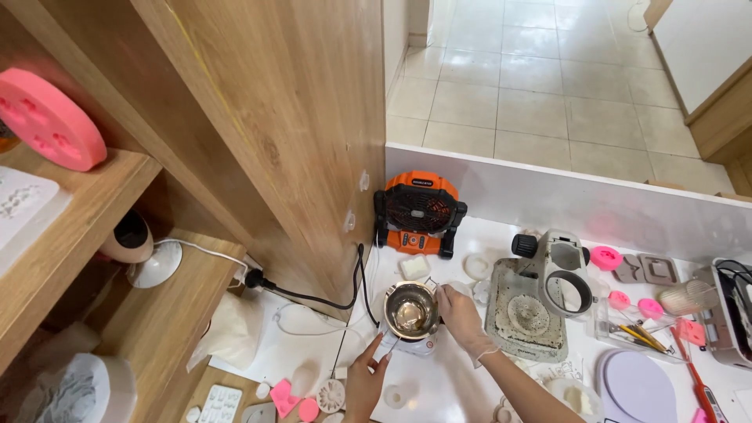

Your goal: Stirring melted wax in a pot and checking its temperature with a digital thermometer.

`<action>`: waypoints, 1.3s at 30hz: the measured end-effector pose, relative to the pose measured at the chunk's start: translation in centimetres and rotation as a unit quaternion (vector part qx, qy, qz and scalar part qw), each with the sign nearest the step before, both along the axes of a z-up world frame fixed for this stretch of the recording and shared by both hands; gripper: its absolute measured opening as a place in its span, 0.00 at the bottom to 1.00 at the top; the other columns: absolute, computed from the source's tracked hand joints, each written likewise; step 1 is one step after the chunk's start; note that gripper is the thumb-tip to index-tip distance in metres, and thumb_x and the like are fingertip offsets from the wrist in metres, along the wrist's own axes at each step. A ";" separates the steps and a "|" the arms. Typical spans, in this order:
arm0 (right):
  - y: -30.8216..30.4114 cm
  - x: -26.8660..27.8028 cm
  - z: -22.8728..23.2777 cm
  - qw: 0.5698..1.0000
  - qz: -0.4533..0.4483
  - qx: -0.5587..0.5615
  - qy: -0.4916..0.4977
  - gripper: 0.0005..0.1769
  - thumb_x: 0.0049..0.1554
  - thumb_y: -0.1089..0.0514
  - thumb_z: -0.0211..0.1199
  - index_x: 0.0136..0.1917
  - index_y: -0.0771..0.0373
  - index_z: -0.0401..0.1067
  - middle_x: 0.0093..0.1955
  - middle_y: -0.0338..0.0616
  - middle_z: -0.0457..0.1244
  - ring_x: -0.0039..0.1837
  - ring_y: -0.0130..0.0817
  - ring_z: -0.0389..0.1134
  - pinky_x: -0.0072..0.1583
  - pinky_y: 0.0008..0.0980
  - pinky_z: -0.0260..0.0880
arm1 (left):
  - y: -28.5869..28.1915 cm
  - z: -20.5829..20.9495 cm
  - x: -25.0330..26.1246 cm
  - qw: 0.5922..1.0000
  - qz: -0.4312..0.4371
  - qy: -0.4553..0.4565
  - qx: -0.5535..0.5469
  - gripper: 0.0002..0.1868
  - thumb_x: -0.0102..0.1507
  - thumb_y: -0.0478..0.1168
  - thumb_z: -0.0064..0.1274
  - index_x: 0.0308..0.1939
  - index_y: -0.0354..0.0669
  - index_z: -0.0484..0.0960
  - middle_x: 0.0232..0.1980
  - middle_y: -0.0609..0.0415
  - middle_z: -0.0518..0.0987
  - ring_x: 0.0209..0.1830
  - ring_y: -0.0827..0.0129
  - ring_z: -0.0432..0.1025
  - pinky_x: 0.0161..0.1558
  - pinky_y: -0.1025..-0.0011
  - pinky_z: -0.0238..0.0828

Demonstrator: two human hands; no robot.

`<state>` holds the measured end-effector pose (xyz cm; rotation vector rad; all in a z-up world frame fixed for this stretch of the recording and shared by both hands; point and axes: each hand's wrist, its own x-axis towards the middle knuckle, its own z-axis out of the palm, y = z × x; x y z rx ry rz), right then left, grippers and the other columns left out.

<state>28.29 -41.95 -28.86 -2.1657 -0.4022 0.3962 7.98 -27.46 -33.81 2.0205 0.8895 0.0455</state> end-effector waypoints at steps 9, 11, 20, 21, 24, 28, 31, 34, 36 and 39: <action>1.3 0.2 -0.4 0.996 0.002 0.006 0.084 0.22 0.66 0.48 0.48 0.53 0.65 0.77 0.36 0.43 0.67 0.37 0.30 0.67 0.45 0.27 0.71 | 0.9 -2.4 0.1 1.000 -0.014 -0.017 -0.004 0.27 0.61 0.46 0.58 0.66 0.66 0.79 0.20 0.61 0.74 0.20 0.73 0.66 0.31 0.72 0.70; 1.0 0.5 -0.7 0.998 0.010 -0.058 0.000 0.23 0.65 0.46 0.48 0.57 0.64 0.75 0.41 0.45 0.71 0.40 0.33 0.71 0.50 0.30 0.75 | 0.6 -2.1 0.1 0.999 -0.008 -0.032 -0.012 0.27 0.60 0.45 0.59 0.65 0.65 0.80 0.21 0.60 0.75 0.21 0.74 0.68 0.32 0.73 0.71; 1.2 0.3 -1.3 0.999 0.027 -0.041 0.006 0.21 0.67 0.47 0.44 0.49 0.62 0.72 0.37 0.46 0.68 0.37 0.35 0.69 0.47 0.33 0.75 | -0.1 0.7 0.2 0.999 0.016 -0.035 -0.007 0.26 0.60 0.45 0.59 0.63 0.64 0.81 0.19 0.61 0.73 0.19 0.72 0.65 0.30 0.72 0.68; 1.2 0.2 -0.8 0.999 -0.006 -0.035 -0.021 0.20 0.68 0.49 0.45 0.46 0.63 0.72 0.37 0.46 0.68 0.36 0.35 0.68 0.46 0.33 0.74 | -0.2 0.9 0.2 0.999 0.015 -0.032 -0.012 0.26 0.60 0.44 0.59 0.64 0.64 0.81 0.19 0.61 0.73 0.20 0.73 0.65 0.30 0.72 0.68; 1.4 -0.1 -0.6 1.000 -0.017 0.002 -0.015 0.18 0.67 0.52 0.47 0.46 0.63 0.72 0.35 0.44 0.68 0.35 0.32 0.66 0.43 0.31 0.71 | -0.2 1.1 0.2 0.999 0.011 -0.034 -0.017 0.26 0.61 0.44 0.58 0.65 0.63 0.80 0.20 0.61 0.73 0.20 0.73 0.65 0.31 0.72 0.69; 1.6 -0.5 -0.6 0.982 0.037 0.098 0.159 0.14 0.68 0.55 0.48 0.51 0.61 0.73 0.33 0.39 0.63 0.35 0.25 0.59 0.39 0.26 0.62 | -0.4 0.9 0.1 0.999 0.006 -0.046 -0.007 0.26 0.61 0.44 0.58 0.65 0.61 0.80 0.19 0.60 0.74 0.19 0.71 0.65 0.32 0.71 0.70; 0.5 0.4 -0.2 0.991 0.100 -0.025 0.088 0.21 0.67 0.47 0.43 0.62 0.61 0.68 0.46 0.43 0.69 0.42 0.30 0.68 0.48 0.28 0.73 | -0.5 0.9 -0.1 1.000 0.004 -0.030 -0.011 0.26 0.62 0.46 0.57 0.66 0.63 0.78 0.20 0.60 0.74 0.20 0.71 0.66 0.32 0.71 0.70; 0.9 0.1 0.1 0.999 0.014 0.033 0.009 0.15 0.67 0.53 0.46 0.47 0.62 0.69 0.38 0.43 0.66 0.38 0.30 0.65 0.45 0.30 0.69 | -0.6 1.6 -0.1 0.999 0.007 -0.034 -0.024 0.27 0.61 0.44 0.57 0.66 0.60 0.79 0.20 0.59 0.74 0.20 0.72 0.66 0.32 0.72 0.70; 1.0 0.1 0.1 0.998 0.042 0.033 0.020 0.16 0.67 0.53 0.45 0.49 0.62 0.71 0.36 0.42 0.66 0.35 0.29 0.64 0.42 0.29 0.70 | -0.6 1.5 0.0 0.999 0.006 -0.030 -0.027 0.27 0.62 0.45 0.56 0.66 0.61 0.78 0.20 0.60 0.73 0.20 0.72 0.66 0.32 0.72 0.70; 0.5 -0.2 0.5 0.996 0.084 0.026 0.030 0.17 0.68 0.52 0.43 0.49 0.61 0.71 0.34 0.40 0.65 0.34 0.28 0.64 0.40 0.28 0.70 | -0.8 1.3 0.1 0.999 0.003 -0.022 -0.025 0.27 0.62 0.46 0.56 0.67 0.62 0.78 0.20 0.60 0.73 0.20 0.72 0.66 0.32 0.72 0.70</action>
